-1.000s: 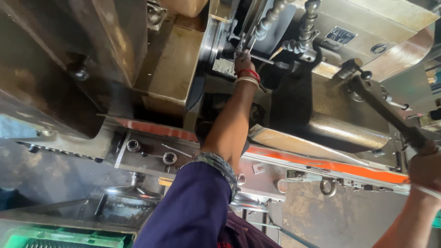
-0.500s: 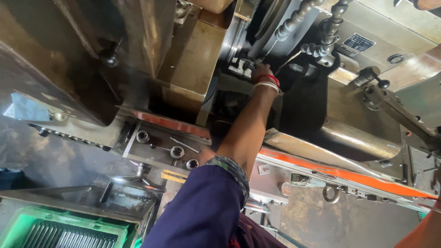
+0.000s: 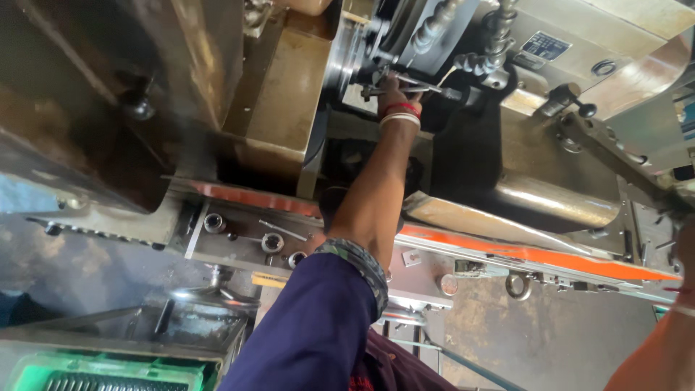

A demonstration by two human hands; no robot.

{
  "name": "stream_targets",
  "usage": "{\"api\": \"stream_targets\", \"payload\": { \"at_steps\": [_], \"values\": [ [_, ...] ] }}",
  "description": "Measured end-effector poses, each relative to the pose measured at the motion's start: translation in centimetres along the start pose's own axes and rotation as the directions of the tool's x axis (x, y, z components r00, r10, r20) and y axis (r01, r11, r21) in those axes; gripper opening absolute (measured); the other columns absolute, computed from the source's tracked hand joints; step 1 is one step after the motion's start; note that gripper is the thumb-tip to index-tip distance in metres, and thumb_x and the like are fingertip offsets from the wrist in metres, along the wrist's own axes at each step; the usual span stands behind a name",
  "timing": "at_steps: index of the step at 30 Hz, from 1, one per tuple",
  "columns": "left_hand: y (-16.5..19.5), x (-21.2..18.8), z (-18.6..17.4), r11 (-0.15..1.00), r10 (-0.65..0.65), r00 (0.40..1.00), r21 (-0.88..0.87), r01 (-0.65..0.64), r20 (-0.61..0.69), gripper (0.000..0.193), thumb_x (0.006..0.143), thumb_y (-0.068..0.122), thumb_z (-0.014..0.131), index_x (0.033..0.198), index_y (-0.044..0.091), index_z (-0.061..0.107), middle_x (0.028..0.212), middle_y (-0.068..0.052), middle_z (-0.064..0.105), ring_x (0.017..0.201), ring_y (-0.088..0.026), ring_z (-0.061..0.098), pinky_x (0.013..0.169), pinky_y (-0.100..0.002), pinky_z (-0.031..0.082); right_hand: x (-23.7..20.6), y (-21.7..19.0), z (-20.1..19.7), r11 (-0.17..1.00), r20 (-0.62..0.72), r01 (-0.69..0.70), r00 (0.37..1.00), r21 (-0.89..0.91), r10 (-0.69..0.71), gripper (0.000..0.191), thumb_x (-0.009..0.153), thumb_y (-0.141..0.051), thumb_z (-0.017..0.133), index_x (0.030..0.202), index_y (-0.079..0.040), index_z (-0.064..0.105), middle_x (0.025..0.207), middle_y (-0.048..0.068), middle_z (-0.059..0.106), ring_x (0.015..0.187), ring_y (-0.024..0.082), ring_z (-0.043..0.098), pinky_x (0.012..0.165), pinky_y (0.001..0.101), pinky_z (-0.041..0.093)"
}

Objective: The person repeatedly picks up metal rods from a green bin, inserts them into a press machine, and pulls a lever to process them. After each cycle, the person removes the processed rod and places it into a blue crate with a perforated insert.

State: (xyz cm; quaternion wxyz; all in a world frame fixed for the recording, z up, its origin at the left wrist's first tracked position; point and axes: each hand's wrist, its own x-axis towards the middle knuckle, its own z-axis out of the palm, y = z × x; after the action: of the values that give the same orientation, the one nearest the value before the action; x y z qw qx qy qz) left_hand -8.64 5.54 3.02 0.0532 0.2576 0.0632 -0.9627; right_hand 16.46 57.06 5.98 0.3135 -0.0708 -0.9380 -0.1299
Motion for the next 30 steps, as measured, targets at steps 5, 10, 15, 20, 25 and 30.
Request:
{"api": "stream_targets", "payload": {
  "at_steps": [5,10,15,20,25,30],
  "values": [
    [-0.4,0.1,0.1,1.000,0.015,1.000,0.021,-0.015,-0.025,0.028,0.100,0.021,0.062,0.128,0.016,0.061,0.117,-0.006,0.065,0.110,-0.021,0.064,0.094,-0.055,0.052,-1.1,-0.2,-1.4,0.999,-0.004,-0.023,1.000,0.028,0.023,0.031,0.116,-0.018,0.046,0.108,0.005,0.065,0.087,0.018,0.068,0.073,0.032,0.064,0.067,0.0409,0.047],
    [-0.3,0.1,-0.1,0.999,-0.039,0.999,-0.024,0.039,-0.005,0.029,0.101,0.029,0.066,0.127,0.014,0.063,0.118,-0.005,0.066,0.114,-0.022,0.063,0.096,-0.054,0.053,1.0,0.5,-1.2,0.993,0.036,-0.026,0.999,0.118,0.022,0.029,0.115,-0.017,0.046,0.109,0.006,0.064,0.088,0.020,0.067,0.075,0.035,0.064,0.068,0.0426,0.048],
    [-0.6,0.5,-0.9,0.993,-0.106,0.985,0.056,0.100,0.133,0.035,0.103,0.041,0.052,0.124,0.016,0.063,0.119,0.000,0.069,0.113,-0.022,0.063,0.093,-0.051,0.050,-0.3,0.0,-2.5,0.995,-0.100,0.089,0.991,0.038,-0.084,0.019,0.110,-0.010,0.049,0.109,0.007,0.058,0.098,0.023,0.065,0.088,0.037,0.064,0.078,0.0427,0.050],
    [-0.7,-0.6,-1.6,0.902,-0.104,0.992,0.428,0.064,0.072,0.025,0.095,0.031,0.055,0.106,0.010,0.063,0.100,-0.005,0.067,0.076,-0.028,0.062,0.061,-0.049,0.049,-3.3,-10.2,-6.7,0.958,-0.394,-0.033,0.907,0.284,0.147,0.019,0.107,-0.013,0.052,0.109,0.005,0.058,0.095,0.022,0.062,0.087,0.037,0.059,0.076,0.0435,0.049],
    [2.5,-6.7,-1.0,0.629,-0.079,0.872,0.703,-0.332,0.482,0.037,0.080,0.029,0.078,0.108,0.006,0.071,0.097,-0.006,0.074,0.081,-0.017,0.072,0.053,-0.033,0.045,-12.1,-33.0,-10.6,0.504,-0.074,0.278,0.919,0.818,-0.387,0.030,0.096,-0.019,0.064,0.117,0.004,0.065,0.096,0.020,0.067,0.089,0.039,0.065,0.077,0.0478,0.052],
    [16.7,-20.1,-1.2,0.240,-0.109,0.599,0.605,-0.759,0.794,0.047,0.085,0.034,0.080,0.117,0.003,0.066,0.104,-0.009,0.073,0.088,-0.018,0.073,0.064,-0.031,0.048,-18.7,-56.1,-7.9,0.178,0.099,0.228,0.323,0.957,-0.941,0.044,0.096,-0.022,0.065,0.134,-0.005,0.050,0.105,0.023,0.071,0.096,0.041,0.070,0.079,0.0526,0.052]
  ]
}}
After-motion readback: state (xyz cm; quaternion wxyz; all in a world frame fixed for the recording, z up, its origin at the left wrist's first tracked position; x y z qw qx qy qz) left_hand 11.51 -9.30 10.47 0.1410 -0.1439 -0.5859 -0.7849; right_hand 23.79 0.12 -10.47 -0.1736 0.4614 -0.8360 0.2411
